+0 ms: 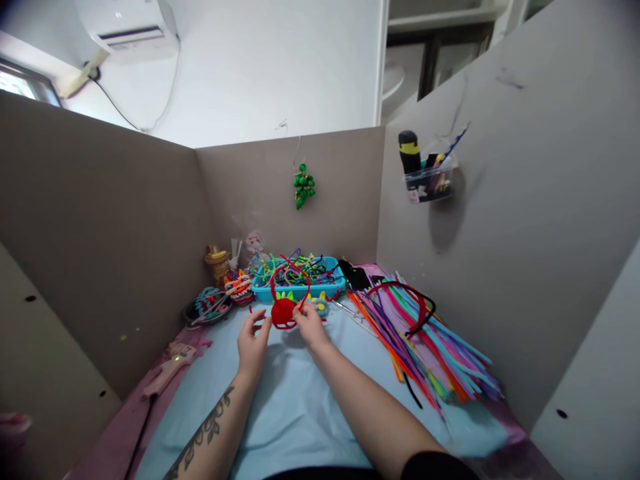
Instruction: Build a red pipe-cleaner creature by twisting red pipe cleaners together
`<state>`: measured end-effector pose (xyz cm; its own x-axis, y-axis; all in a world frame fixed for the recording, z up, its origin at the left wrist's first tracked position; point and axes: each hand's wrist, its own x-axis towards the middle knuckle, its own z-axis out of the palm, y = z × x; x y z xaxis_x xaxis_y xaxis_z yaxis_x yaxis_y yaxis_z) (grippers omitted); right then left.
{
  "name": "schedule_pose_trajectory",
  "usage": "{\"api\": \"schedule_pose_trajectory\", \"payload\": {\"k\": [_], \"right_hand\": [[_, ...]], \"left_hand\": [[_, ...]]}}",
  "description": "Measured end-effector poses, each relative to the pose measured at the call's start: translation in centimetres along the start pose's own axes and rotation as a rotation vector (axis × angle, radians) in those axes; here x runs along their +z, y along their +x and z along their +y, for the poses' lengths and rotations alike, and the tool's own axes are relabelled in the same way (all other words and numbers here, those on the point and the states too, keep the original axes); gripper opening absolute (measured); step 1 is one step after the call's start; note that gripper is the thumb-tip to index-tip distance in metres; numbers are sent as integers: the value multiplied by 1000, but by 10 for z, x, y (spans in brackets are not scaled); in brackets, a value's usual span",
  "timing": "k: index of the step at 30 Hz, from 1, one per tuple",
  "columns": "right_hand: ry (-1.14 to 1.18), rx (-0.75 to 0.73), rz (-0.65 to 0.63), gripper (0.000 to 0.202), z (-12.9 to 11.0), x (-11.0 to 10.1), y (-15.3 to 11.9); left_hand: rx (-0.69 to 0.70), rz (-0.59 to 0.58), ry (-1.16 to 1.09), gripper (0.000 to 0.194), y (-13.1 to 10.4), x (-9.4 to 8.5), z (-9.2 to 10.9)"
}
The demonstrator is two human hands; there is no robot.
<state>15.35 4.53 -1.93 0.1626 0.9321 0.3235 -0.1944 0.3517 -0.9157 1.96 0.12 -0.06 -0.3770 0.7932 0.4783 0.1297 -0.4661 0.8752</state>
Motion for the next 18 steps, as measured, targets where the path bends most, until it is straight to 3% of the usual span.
{"api": "schedule_pose_trajectory", "payload": {"k": [3, 7, 14, 18], "right_hand": [[-131, -117, -81, 22, -7, 2, -8], [-132, -117, -171, 16, -11, 7, -17], [-17, -46, -115, 19, -11, 1, -8], [53, -40, -180, 17, -17, -7, -1]], "left_hand": [[-85, -26, -93, 32, 3, 0, -2], [-192, -78, -81, 28, 6, -1, -7], [-162, -92, 100, 27, 6, -4, -7], [-127, -110, 204, 31, 5, -5, -8]]}}
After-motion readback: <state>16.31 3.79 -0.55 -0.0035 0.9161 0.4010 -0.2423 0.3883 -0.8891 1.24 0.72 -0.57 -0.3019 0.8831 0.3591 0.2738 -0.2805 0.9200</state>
